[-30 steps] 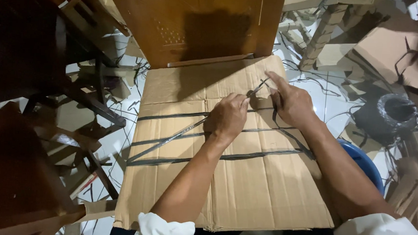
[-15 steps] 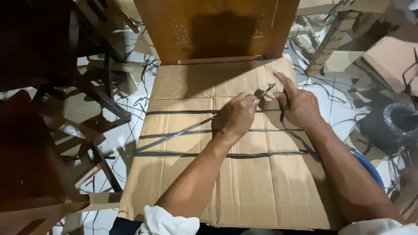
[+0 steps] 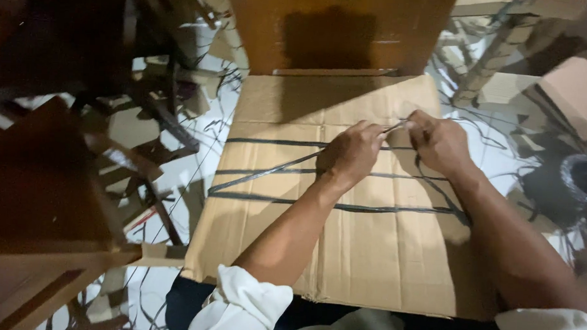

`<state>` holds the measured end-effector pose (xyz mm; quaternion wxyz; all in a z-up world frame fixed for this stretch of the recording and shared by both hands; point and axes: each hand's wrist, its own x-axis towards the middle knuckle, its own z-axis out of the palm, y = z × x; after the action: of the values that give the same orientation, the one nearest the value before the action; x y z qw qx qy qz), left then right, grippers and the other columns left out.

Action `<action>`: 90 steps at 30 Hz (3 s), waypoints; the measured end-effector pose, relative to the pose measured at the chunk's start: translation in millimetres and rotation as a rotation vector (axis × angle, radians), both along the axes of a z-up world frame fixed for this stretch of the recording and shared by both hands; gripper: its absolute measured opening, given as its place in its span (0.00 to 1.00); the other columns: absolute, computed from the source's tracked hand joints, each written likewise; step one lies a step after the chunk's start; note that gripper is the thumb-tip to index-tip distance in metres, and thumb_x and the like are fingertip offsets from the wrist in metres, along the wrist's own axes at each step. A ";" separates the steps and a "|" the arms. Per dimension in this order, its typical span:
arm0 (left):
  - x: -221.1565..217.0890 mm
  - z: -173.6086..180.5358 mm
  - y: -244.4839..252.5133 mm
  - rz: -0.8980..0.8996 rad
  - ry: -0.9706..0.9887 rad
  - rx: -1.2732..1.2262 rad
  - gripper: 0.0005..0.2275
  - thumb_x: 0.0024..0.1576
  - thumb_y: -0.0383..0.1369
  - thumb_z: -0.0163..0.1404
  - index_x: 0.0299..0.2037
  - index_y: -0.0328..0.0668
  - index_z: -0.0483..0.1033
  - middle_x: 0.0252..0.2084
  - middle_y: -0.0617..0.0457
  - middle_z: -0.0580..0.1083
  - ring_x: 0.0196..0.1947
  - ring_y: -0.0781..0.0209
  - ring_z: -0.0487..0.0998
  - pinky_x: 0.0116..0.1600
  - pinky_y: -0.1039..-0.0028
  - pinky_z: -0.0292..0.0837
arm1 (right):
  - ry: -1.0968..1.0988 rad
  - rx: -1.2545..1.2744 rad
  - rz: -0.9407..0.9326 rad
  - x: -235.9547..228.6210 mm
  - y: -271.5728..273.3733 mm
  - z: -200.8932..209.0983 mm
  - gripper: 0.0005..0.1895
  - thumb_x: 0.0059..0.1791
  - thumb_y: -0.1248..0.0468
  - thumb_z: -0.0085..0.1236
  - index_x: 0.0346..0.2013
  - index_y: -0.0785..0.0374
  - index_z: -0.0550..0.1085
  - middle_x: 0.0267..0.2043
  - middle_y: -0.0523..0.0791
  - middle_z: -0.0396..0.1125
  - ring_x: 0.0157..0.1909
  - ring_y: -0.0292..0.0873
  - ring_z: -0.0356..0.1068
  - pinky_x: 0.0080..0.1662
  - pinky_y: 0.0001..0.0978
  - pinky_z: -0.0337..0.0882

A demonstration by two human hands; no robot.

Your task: Tying a piece of cardboard onto a wooden chair seat using black plastic strips to protect it.

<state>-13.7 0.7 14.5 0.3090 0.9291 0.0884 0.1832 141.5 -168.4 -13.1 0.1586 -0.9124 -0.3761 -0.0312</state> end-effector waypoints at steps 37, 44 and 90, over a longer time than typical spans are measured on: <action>-164.2 -22.4 250.2 0.663 0.321 0.106 0.10 0.62 0.36 0.41 0.39 0.41 0.74 0.33 0.39 0.79 0.36 0.30 0.77 0.36 0.49 0.68 | 0.078 -0.043 -0.060 -12.4 1.4 18.9 0.18 0.63 0.44 0.35 0.45 0.50 0.70 0.29 0.53 0.74 0.37 0.65 0.72 0.38 0.51 0.67; -115.4 -24.1 250.0 0.857 -0.053 -0.889 0.09 0.58 0.35 0.59 0.34 0.45 0.72 0.21 0.50 0.75 0.18 0.60 0.71 0.26 0.67 0.65 | 0.142 0.074 -0.065 -18.3 -0.2 29.1 0.11 0.60 0.54 0.41 0.40 0.51 0.71 0.28 0.50 0.72 0.33 0.62 0.71 0.35 0.50 0.63; -259.8 40.2 139.8 0.474 0.096 -0.383 0.14 0.62 0.37 0.53 0.25 0.47 0.66 0.39 0.56 0.65 0.36 0.64 0.70 0.43 0.75 0.65 | 0.155 0.079 -0.250 -8.9 7.8 31.6 0.13 0.52 0.60 0.45 0.31 0.69 0.67 0.30 0.58 0.69 0.33 0.67 0.70 0.32 0.54 0.63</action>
<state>-273.5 140.4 54.7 0.4224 0.8151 0.3502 0.1861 132.5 -160.5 18.5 0.2178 -0.9448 -0.2446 0.0049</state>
